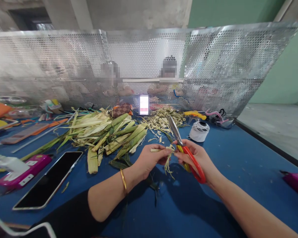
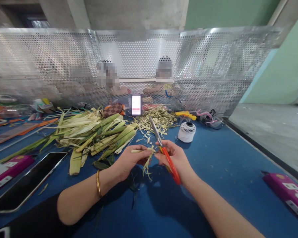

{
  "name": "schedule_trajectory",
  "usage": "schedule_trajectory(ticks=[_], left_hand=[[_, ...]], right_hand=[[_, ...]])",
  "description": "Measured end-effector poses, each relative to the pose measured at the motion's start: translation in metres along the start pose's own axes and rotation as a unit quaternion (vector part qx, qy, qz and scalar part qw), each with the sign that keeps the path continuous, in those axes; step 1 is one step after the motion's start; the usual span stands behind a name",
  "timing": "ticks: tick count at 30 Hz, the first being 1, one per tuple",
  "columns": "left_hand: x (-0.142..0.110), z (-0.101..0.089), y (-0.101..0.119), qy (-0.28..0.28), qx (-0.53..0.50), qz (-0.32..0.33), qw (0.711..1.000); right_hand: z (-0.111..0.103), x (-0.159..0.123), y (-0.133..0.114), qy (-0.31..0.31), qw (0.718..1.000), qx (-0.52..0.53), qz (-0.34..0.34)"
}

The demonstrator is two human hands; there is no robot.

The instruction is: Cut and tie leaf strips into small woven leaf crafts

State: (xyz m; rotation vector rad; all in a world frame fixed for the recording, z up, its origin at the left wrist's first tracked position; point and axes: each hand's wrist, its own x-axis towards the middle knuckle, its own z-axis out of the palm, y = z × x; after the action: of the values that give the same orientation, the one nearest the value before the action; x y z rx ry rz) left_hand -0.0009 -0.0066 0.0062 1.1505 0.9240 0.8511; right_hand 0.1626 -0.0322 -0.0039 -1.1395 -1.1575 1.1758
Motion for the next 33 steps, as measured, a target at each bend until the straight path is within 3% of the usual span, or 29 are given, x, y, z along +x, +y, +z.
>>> schedule_trajectory(ticks=[6, 9, 11, 15, 18, 23, 28, 33], left_hand=[[0.005, -0.016, 0.009, -0.097, -0.012, -0.056, 0.994], [0.009, -0.026, 0.016, -0.12, -0.039, -0.082, 0.989], [0.01, -0.029, 0.017, -0.121, 0.005, -0.062, 0.991], [0.007, -0.02, 0.013, -0.097, 0.129, -0.008, 0.987], [0.004, -0.013, 0.009, -0.076, 0.148, 0.003, 0.986], [0.013, -0.024, 0.014, -0.007, 0.072, 0.003, 0.997], [0.025, -0.041, 0.019, 0.056, -0.002, 0.033, 0.998], [0.027, -0.046, 0.023, 0.103, -0.064, 0.047, 0.991]], right_hand=[[-0.001, -0.005, -0.015, 0.026, 1.0, 0.0, -0.011], [-0.002, -0.006, -0.017, 0.006, 0.999, -0.016, -0.033], [-0.002, -0.005, -0.014, -0.007, 0.999, -0.03, -0.038], [-0.002, -0.002, -0.006, -0.027, 0.997, -0.051, -0.042], [-0.002, -0.001, -0.002, -0.024, 0.995, -0.085, -0.056], [-0.013, 0.0, -0.002, 0.045, 0.976, -0.189, -0.097], [-0.028, -0.002, -0.009, -0.012, 0.938, -0.334, -0.088], [-0.029, -0.004, -0.017, -0.069, 0.89, -0.447, -0.059]])
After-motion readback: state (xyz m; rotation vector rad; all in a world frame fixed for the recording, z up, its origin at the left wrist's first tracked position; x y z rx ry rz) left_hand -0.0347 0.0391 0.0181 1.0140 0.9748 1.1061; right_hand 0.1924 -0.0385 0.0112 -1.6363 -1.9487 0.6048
